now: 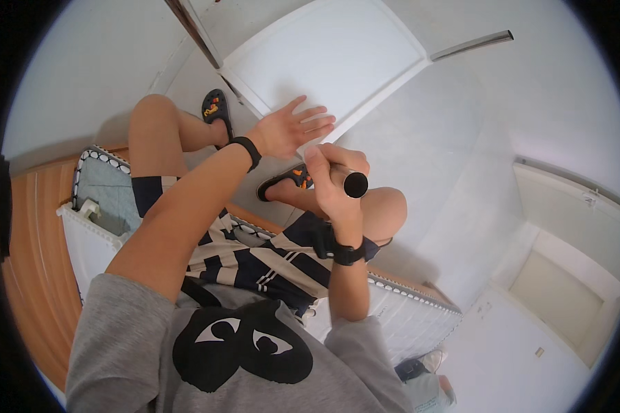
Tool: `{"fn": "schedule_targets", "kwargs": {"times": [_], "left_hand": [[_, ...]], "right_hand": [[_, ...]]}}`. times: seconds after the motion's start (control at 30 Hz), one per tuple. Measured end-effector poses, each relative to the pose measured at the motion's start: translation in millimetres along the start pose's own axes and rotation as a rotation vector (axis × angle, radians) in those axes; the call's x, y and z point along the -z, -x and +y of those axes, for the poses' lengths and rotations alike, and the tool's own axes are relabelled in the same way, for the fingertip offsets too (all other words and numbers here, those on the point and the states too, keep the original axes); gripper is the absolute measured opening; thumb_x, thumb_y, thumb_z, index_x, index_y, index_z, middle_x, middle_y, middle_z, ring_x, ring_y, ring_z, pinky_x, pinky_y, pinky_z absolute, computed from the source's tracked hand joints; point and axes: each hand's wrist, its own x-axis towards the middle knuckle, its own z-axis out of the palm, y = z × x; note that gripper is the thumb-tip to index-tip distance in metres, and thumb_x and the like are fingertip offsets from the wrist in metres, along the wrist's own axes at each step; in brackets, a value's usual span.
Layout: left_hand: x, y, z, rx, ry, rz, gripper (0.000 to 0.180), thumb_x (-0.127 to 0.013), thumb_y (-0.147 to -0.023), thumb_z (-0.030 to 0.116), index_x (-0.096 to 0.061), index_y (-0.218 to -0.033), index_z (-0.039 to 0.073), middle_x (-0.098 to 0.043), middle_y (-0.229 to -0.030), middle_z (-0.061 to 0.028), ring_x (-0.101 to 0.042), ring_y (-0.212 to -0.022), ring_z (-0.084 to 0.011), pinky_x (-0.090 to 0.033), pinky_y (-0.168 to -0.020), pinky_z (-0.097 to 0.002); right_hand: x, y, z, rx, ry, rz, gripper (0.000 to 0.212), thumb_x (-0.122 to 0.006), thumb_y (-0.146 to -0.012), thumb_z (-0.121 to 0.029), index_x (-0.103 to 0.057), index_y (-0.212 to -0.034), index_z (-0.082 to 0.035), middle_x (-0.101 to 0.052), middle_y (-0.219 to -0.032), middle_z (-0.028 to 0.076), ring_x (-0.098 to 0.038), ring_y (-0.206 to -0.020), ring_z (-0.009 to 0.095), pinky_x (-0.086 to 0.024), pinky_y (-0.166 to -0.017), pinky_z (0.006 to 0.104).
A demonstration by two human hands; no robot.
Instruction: Assemble a three-tier white plastic utility trolley by connecting shelves and metal support rods.
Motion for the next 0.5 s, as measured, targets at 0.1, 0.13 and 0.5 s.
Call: {"fn": "schedule_targets", "kwargs": {"times": [0.1, 0.13, 0.5], "left_hand": [[0.9, 2.6, 0.2, 0.006, -0.022, -0.010, 0.076, -0.067, -0.073, 0.025, -0.038, -0.142, 0.015, -0.033, -0.150, 0.0005, -0.029, -0.139, -0.0195, -0.026, -0.113, -0.0521], [1.8, 5.3, 1.3, 0.011, -0.023, -0.011, 0.076, -0.067, -0.073, 0.025, -0.038, -0.142, 0.015, -0.033, -0.150, 0.0005, -0.029, -0.139, -0.0195, -0.026, -0.113, -0.0521], [4.9, -2.6, -3.3, 0.026, 0.000, -0.049, 0.071, -0.066, -0.074, 0.023, -0.040, -0.140, 0.016, -0.032, -0.150, 0.0013, -0.028, -0.139, -0.0188, -0.024, -0.114, -0.0516]], "right_hand": [[7.0, -4.4, -6.7, 0.060, -0.031, -0.152, 0.031, -0.062, -0.085, -0.009, -0.050, -0.061, 0.004, -0.039, -0.049, 0.003, -0.033, -0.047, 0.009, -0.028, -0.045, 0.0279], [14.9, -8.9, -4.0, 0.031, -0.062, -0.361, 0.033, -0.064, -0.086, -0.011, -0.048, -0.061, 0.003, -0.037, -0.050, 0.002, -0.032, -0.048, 0.009, -0.027, -0.045, 0.0284], [12.2, 5.6, -24.0, -0.070, -0.190, -0.065, 0.016, -0.070, -0.085, -0.007, -0.056, -0.087, 0.001, -0.055, -0.084, 0.002, -0.054, -0.077, 0.010, -0.047, -0.072, 0.0239]]}}
